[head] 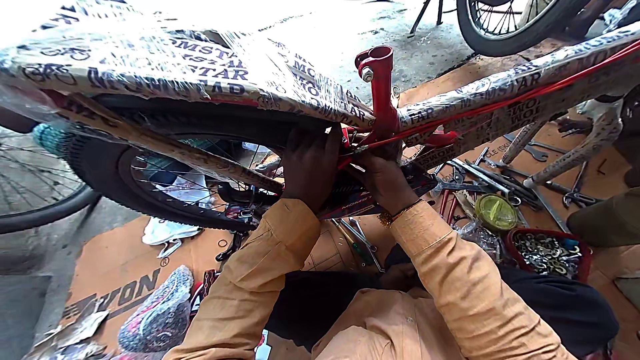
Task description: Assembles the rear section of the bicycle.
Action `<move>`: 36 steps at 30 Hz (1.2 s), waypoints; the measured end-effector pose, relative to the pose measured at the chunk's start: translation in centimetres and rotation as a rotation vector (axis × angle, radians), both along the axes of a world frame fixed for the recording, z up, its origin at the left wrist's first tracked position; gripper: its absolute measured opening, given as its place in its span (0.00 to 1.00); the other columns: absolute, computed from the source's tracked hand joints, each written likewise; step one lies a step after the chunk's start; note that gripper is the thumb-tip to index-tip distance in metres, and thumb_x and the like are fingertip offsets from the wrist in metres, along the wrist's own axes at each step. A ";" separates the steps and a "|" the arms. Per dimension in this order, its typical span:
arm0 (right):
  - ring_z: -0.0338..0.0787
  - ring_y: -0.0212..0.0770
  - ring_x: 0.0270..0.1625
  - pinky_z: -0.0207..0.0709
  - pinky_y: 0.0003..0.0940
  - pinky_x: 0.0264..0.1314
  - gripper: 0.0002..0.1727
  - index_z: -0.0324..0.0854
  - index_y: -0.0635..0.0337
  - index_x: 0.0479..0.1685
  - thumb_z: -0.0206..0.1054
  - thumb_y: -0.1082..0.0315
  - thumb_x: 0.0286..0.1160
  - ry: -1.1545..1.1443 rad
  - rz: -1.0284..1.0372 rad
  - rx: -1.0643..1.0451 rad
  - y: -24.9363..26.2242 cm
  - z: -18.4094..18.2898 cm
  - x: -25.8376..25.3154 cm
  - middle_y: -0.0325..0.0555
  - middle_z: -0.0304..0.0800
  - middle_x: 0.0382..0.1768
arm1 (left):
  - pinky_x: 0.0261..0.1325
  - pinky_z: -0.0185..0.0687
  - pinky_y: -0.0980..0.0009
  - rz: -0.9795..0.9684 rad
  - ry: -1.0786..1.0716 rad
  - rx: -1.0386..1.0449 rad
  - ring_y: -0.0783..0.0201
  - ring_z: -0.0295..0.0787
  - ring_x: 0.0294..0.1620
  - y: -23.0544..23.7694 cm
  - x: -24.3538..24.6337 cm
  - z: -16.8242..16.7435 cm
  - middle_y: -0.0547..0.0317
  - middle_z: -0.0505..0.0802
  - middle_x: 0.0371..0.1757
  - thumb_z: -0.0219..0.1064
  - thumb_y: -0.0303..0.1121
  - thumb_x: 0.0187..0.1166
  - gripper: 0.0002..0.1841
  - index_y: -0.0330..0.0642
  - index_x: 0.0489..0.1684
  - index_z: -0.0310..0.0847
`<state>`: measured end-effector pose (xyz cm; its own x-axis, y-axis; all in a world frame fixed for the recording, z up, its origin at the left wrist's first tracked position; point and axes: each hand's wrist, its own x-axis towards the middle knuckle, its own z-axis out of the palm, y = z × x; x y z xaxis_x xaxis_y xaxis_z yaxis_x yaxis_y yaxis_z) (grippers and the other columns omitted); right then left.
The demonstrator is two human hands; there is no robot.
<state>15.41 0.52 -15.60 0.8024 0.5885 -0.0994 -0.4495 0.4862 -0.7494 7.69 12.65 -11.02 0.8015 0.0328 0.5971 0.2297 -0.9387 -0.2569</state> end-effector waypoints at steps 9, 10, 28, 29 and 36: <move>0.90 0.49 0.61 0.86 0.48 0.67 0.22 0.78 0.65 0.71 0.66 0.79 0.77 -0.007 -0.032 0.033 0.0 -0.1 0.0 0.54 0.88 0.61 | 0.79 0.71 0.52 0.003 -0.021 -0.060 0.50 0.93 0.60 0.0 0.4 -0.5 0.52 0.97 0.50 0.67 0.31 0.80 0.17 0.45 0.66 0.84; 0.91 0.48 0.59 0.88 0.47 0.65 0.20 0.78 0.66 0.69 0.67 0.79 0.78 -0.052 -0.072 -0.023 -0.1 0.1 -0.4 0.54 0.88 0.59 | 0.80 0.71 0.52 0.003 -0.020 -0.068 0.50 0.93 0.60 0.0 0.4 -0.5 0.52 0.97 0.50 0.67 0.31 0.81 0.17 0.45 0.67 0.84; 0.78 0.37 0.25 0.82 0.42 0.41 0.28 0.70 0.48 0.20 0.42 0.48 0.95 -0.303 0.001 0.171 -2.8 9.6 1.0 0.36 0.73 0.18 | 0.83 0.65 0.48 -0.034 -0.045 -0.158 0.47 0.91 0.59 -0.2 0.6 -0.9 0.48 0.94 0.50 0.66 0.27 0.79 0.14 0.43 0.61 0.82; 0.76 0.36 0.23 0.79 0.37 0.36 0.29 0.68 0.48 0.19 0.41 0.49 0.96 -0.334 0.024 0.166 -2.4 9.8 1.1 0.36 0.71 0.17 | 0.82 0.66 0.48 -0.039 -0.046 -0.160 0.47 0.91 0.59 -0.3 0.5 -0.8 0.48 0.94 0.50 0.66 0.27 0.79 0.14 0.42 0.61 0.82; 0.82 0.36 0.23 0.84 0.33 0.35 0.36 0.69 0.50 0.19 0.29 0.43 0.95 -0.454 0.252 0.054 -1.6 11.2 1.9 0.38 0.77 0.16 | 0.81 0.66 0.47 -0.079 -0.070 -0.130 0.45 0.91 0.56 -0.2 0.3 -0.8 0.46 0.93 0.47 0.65 0.27 0.81 0.16 0.39 0.65 0.84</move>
